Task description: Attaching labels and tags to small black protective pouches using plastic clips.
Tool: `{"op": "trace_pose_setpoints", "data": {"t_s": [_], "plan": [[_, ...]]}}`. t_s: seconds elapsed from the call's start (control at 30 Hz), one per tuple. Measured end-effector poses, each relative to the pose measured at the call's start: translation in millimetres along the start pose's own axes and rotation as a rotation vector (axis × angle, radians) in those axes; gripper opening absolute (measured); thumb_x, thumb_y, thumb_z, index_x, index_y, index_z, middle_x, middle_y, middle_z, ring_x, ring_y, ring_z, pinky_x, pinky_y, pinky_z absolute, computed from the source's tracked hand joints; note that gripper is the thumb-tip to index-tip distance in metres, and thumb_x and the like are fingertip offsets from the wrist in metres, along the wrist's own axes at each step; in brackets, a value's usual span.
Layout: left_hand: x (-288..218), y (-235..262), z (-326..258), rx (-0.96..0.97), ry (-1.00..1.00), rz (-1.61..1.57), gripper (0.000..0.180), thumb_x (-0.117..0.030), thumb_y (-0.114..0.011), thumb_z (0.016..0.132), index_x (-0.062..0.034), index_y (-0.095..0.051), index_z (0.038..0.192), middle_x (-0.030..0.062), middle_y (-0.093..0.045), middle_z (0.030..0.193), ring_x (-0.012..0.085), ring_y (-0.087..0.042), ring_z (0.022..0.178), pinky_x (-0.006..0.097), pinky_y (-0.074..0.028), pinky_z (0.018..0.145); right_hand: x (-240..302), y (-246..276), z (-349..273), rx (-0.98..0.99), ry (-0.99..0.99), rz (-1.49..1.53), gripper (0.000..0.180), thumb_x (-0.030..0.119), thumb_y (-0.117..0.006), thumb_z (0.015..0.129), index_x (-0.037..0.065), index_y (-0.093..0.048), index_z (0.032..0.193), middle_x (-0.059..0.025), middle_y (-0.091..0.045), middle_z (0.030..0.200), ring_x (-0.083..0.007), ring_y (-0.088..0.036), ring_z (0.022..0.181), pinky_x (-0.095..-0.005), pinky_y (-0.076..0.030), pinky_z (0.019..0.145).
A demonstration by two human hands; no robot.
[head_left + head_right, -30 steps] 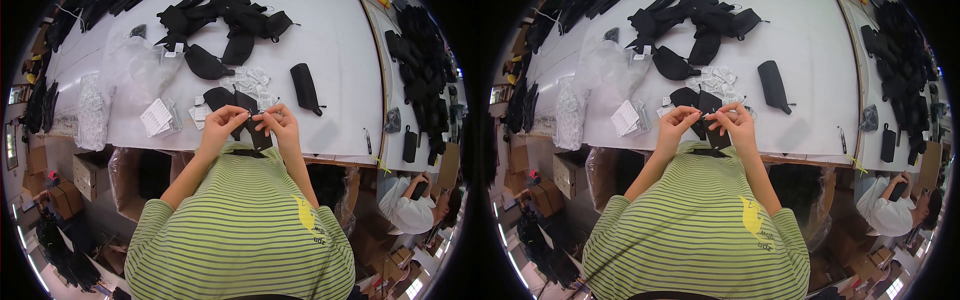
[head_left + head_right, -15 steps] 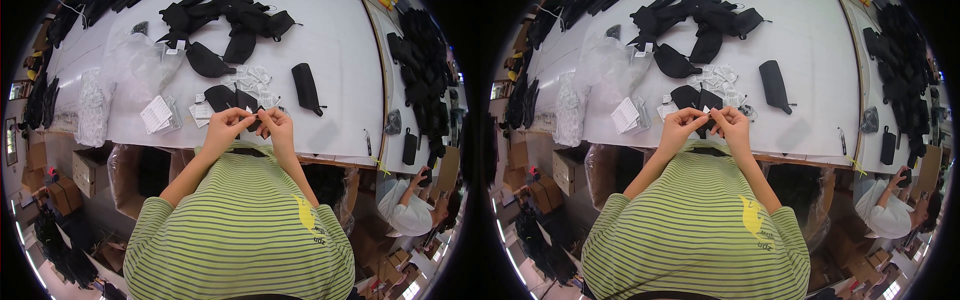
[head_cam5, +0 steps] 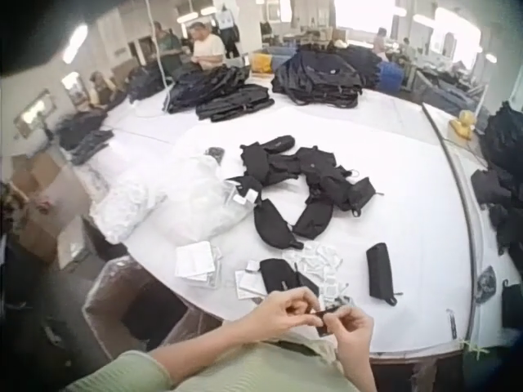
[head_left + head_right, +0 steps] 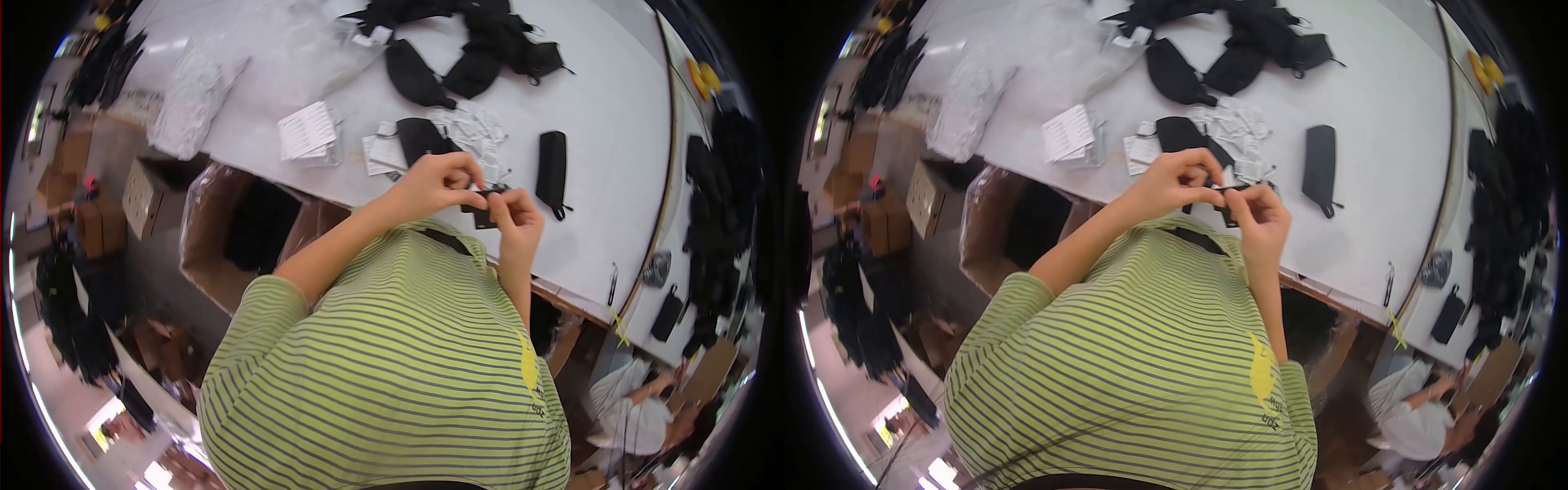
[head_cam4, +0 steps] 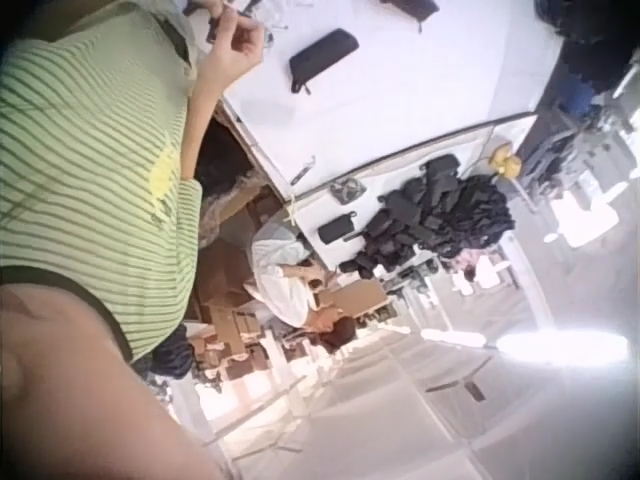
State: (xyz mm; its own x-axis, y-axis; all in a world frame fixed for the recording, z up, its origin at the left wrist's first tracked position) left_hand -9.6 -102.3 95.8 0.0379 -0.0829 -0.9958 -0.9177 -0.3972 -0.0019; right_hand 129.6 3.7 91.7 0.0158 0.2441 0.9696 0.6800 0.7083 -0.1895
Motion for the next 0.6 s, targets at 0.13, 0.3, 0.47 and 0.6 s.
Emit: {"op": "trace_pose_setpoints", "data": {"t_s": [0.13,0.3,0.47,0.6], "plan": [[0,-3,-4,0.029,-0.041,-0.123,0.018,-0.012,-0.075,0.075,-0.004,-0.061,0.083,-0.0078,-0.035,0.054,0.0021,-0.029,0.052,0.022,-0.022,0.048,12,0,-5,0.09,0.016,-0.082,0.015,0.007,-0.067,0.085,0.003,-0.057,0.075,0.0018,-0.053,0.066,-0.0043,-0.045,0.057,-0.0194,-0.032,0.052],[-2,-15,-22,-0.066,-0.078,-0.15,0.014,-0.016,-0.074,0.076,-0.0067,-0.064,0.081,-0.0049,-0.037,0.052,0.005,-0.034,0.05,0.022,-0.027,0.049,21,6,0,0.239,-0.073,-0.076,0.02,0.012,-0.065,0.087,0.005,-0.053,0.073,0.0012,-0.051,0.064,-0.0044,-0.042,0.054,-0.0194,-0.028,0.05],[-7,-35,-28,0.124,-0.204,0.267,0.014,-0.022,-0.068,0.079,-0.0094,-0.063,0.082,0.0058,-0.051,0.054,0.0192,-0.051,0.051,0.031,-0.038,0.051,-11,16,57,0.405,-0.035,-0.663,0.034,0.033,-0.055,0.092,-0.001,-0.061,0.097,-0.0051,-0.062,0.085,-0.0117,-0.054,0.076,-0.0266,-0.044,0.066],[-4,-52,-29,0.365,-0.292,0.45,0.011,-0.022,-0.063,0.082,-0.0113,-0.063,0.086,0.0087,-0.061,0.062,0.0266,-0.061,0.06,0.039,-0.044,0.056,-69,10,70,0.646,-0.55,-0.951,0.071,0.058,-0.062,0.08,0.004,-0.053,0.125,-0.021,-0.062,0.109,-0.0238,-0.062,0.094,-0.0319,-0.048,0.079]]}}
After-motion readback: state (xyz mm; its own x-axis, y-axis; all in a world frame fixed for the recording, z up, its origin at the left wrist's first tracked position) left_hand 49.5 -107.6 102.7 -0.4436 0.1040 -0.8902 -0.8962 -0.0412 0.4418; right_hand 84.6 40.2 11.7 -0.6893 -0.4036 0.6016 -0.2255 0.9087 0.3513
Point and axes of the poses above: each hand's wrist, its own z-axis towards the middle knuckle, its own y-axis out of the back of the hand, x = y × z, the point moved 1 cm from there along z, towards the middle knuckle
